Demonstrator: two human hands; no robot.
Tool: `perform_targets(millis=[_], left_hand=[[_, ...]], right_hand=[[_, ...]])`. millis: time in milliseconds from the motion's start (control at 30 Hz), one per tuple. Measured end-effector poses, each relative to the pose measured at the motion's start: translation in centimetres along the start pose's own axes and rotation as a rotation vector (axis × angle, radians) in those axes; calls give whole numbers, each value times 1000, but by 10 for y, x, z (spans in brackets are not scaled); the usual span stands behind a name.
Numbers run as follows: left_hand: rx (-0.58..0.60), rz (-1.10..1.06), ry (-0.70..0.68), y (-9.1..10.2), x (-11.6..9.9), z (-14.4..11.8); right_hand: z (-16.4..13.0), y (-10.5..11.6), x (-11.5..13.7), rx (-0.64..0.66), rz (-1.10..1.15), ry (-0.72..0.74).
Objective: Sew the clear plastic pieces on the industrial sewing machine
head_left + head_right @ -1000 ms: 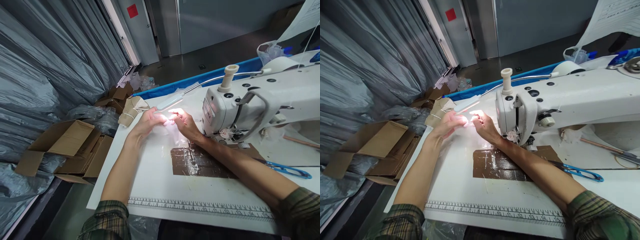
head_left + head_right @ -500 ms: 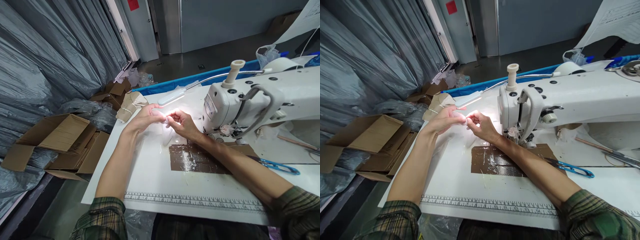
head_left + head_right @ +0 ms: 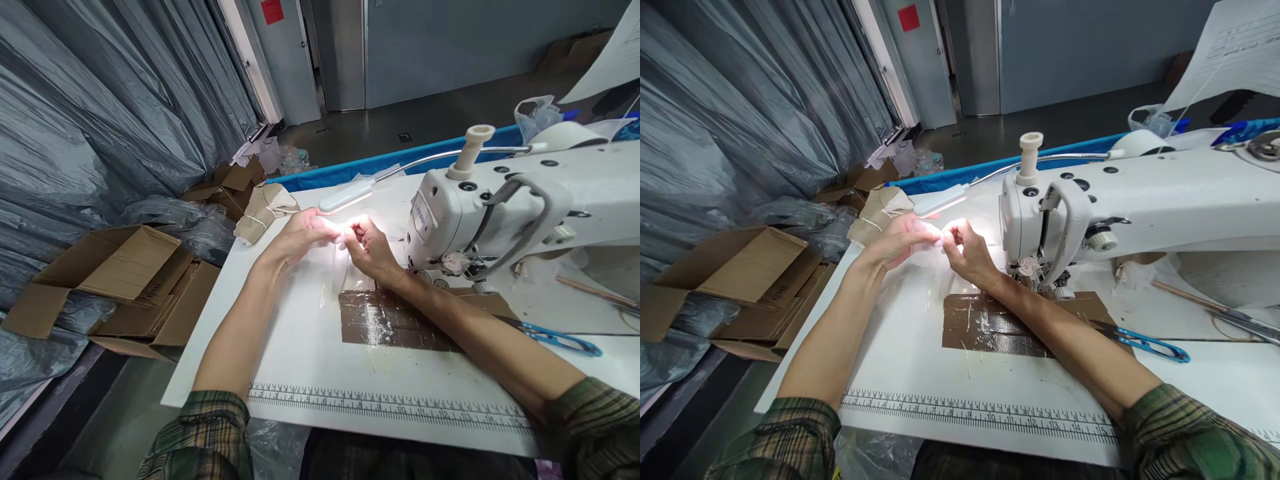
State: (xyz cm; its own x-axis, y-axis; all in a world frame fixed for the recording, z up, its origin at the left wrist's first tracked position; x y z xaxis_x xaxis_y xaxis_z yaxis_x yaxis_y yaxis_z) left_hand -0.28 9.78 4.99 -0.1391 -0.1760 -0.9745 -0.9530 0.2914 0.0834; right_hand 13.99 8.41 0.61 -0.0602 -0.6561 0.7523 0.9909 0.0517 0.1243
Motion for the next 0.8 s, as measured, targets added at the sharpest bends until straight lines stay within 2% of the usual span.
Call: perform_targets(millis=[100, 200, 300, 433, 533, 800], left_hand=[[-19, -11, -16, -3, -2, 0], [-42, -30, -29, -4, -1, 1], [-62, -54, -40, -1, 0, 3], [-111, -87, -56, 6, 2, 3], [-139, -128, -51, 10, 4, 3], [-129, -154, -48, 12, 8, 7]], right_hand=[[0, 1, -1, -22, -24, 0], [2, 2, -3, -21, -15, -73], [4, 4, -2, -11, 9, -131], [2, 0, -6, 81, 45, -218], [-2, -1, -13, 55, 12, -278], [-3, -1, -15, 9, -49, -236]])
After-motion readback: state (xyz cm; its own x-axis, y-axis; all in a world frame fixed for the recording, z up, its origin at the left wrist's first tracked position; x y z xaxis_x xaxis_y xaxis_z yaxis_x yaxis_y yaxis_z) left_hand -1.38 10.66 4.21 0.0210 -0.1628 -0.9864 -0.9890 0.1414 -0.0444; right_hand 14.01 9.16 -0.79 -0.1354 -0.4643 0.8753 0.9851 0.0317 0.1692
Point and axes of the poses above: each hand's wrist, its own z-axis towards the middle knuckle, its own y-axis out of the back of the hand, x = y × z, the point moved 4 cm from there along z, towards the middle knuckle, and after that the axes turned 7 degrees about y, right-handed, at the moved point
